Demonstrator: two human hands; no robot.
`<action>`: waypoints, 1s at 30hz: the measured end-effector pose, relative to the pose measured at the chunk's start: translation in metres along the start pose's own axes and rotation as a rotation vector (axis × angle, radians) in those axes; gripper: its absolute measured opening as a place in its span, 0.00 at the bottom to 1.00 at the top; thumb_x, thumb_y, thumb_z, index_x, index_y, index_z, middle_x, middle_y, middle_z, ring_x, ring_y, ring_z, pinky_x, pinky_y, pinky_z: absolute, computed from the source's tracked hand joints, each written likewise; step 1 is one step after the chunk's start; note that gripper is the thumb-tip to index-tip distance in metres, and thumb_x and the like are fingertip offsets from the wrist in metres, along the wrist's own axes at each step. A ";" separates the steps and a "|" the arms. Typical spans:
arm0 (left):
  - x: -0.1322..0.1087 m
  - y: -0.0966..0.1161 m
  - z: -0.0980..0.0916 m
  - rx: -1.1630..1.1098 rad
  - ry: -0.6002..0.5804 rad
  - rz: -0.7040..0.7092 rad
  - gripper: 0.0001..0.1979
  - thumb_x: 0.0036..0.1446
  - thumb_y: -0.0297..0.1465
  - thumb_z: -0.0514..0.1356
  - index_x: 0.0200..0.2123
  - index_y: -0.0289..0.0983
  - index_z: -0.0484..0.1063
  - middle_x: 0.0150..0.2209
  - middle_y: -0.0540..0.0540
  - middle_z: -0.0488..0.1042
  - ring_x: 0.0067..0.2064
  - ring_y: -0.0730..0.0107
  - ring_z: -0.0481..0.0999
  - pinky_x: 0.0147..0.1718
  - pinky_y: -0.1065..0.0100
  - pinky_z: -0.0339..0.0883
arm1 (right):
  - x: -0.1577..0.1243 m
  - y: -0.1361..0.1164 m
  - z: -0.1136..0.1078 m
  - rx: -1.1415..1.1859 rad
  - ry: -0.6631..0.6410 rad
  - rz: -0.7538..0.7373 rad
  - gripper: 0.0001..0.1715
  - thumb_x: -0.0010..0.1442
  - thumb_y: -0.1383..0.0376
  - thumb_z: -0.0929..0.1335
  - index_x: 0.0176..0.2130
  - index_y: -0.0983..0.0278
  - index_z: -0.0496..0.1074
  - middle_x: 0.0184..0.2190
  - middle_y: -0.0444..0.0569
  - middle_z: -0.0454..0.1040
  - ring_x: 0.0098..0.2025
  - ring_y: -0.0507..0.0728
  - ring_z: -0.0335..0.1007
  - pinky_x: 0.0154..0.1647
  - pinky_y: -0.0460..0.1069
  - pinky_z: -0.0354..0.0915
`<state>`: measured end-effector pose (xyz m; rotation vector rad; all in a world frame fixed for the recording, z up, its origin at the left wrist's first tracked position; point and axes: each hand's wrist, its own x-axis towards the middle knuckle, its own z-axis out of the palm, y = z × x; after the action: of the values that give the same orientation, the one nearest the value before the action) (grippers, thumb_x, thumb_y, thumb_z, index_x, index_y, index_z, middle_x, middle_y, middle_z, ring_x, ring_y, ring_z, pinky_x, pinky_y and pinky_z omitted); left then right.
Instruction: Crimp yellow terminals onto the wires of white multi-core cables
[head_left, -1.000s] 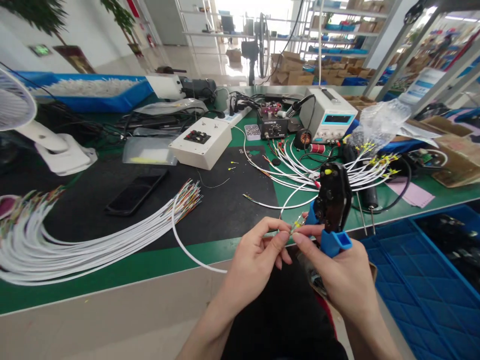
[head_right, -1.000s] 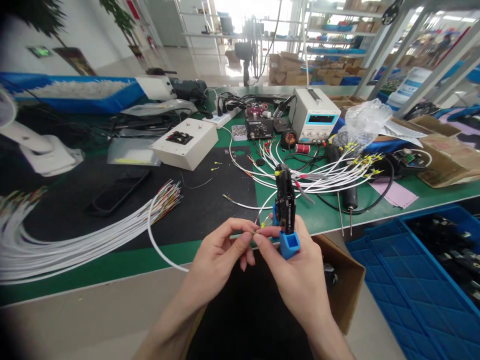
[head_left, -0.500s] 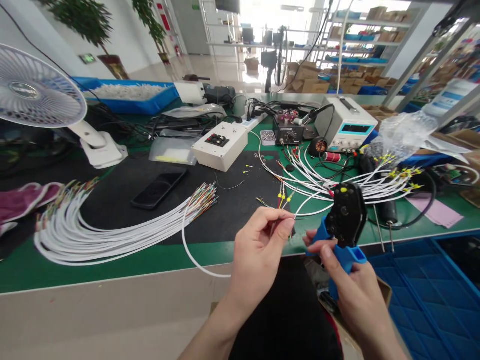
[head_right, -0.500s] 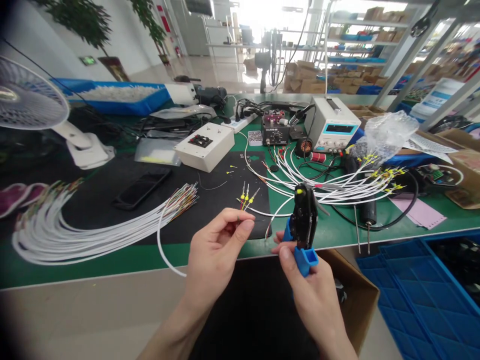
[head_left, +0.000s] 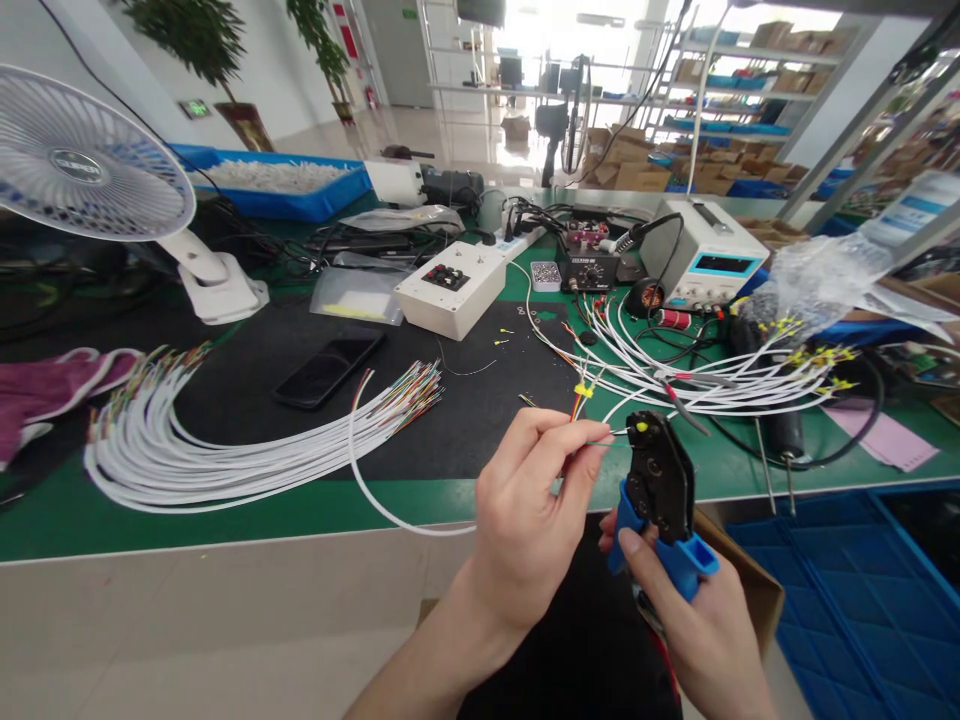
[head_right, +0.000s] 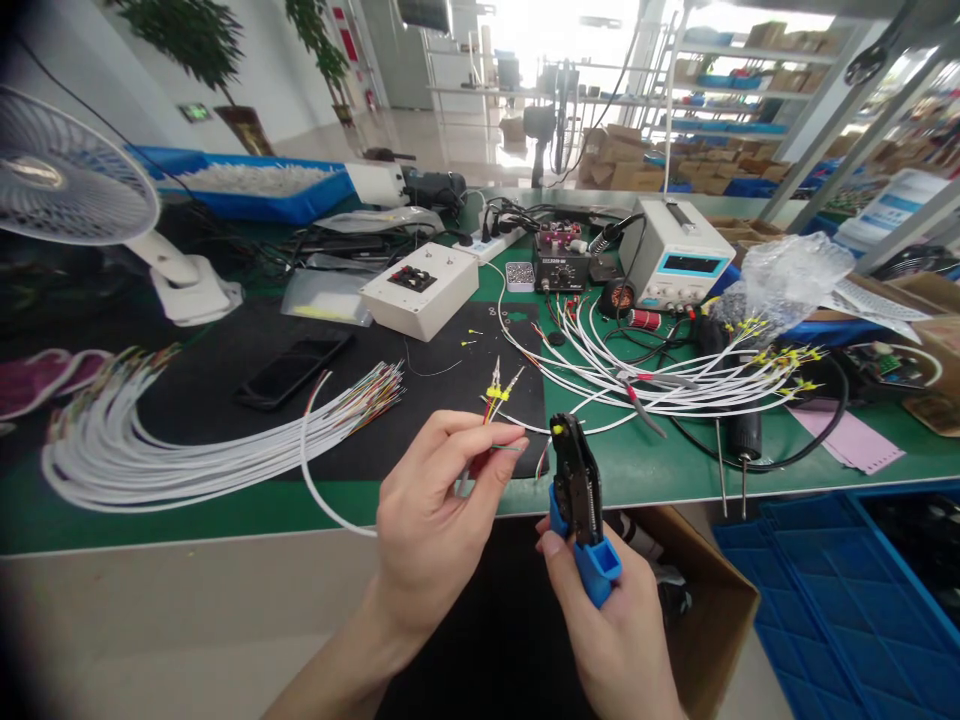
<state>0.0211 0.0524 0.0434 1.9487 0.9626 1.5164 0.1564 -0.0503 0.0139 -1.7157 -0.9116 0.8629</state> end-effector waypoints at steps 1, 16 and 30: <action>0.000 0.000 0.000 0.001 -0.004 0.000 0.09 0.66 0.22 0.65 0.47 0.39 0.81 0.42 0.47 0.77 0.41 0.72 0.77 0.40 0.72 0.72 | 0.000 0.000 0.000 -0.008 0.000 -0.011 0.23 0.61 0.46 0.74 0.39 0.63 0.82 0.39 0.54 0.85 0.42 0.65 0.82 0.47 0.54 0.74; -0.002 -0.003 -0.006 0.008 -0.021 -0.025 0.08 0.68 0.24 0.63 0.46 0.40 0.80 0.42 0.47 0.76 0.39 0.72 0.76 0.39 0.72 0.73 | 0.004 0.000 0.002 -0.171 0.013 -0.137 0.19 0.65 0.48 0.71 0.41 0.61 0.78 0.35 0.49 0.81 0.42 0.63 0.79 0.39 0.50 0.71; -0.002 -0.006 -0.008 -0.081 -0.066 -0.144 0.07 0.69 0.26 0.63 0.46 0.41 0.80 0.42 0.48 0.76 0.37 0.74 0.75 0.34 0.73 0.68 | 0.019 0.013 0.002 -0.373 0.081 -0.352 0.27 0.65 0.57 0.69 0.61 0.58 0.66 0.52 0.54 0.80 0.50 0.65 0.80 0.51 0.58 0.73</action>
<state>0.0116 0.0538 0.0399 1.8208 0.9764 1.3803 0.1659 -0.0364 -0.0019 -1.8082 -1.3328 0.4028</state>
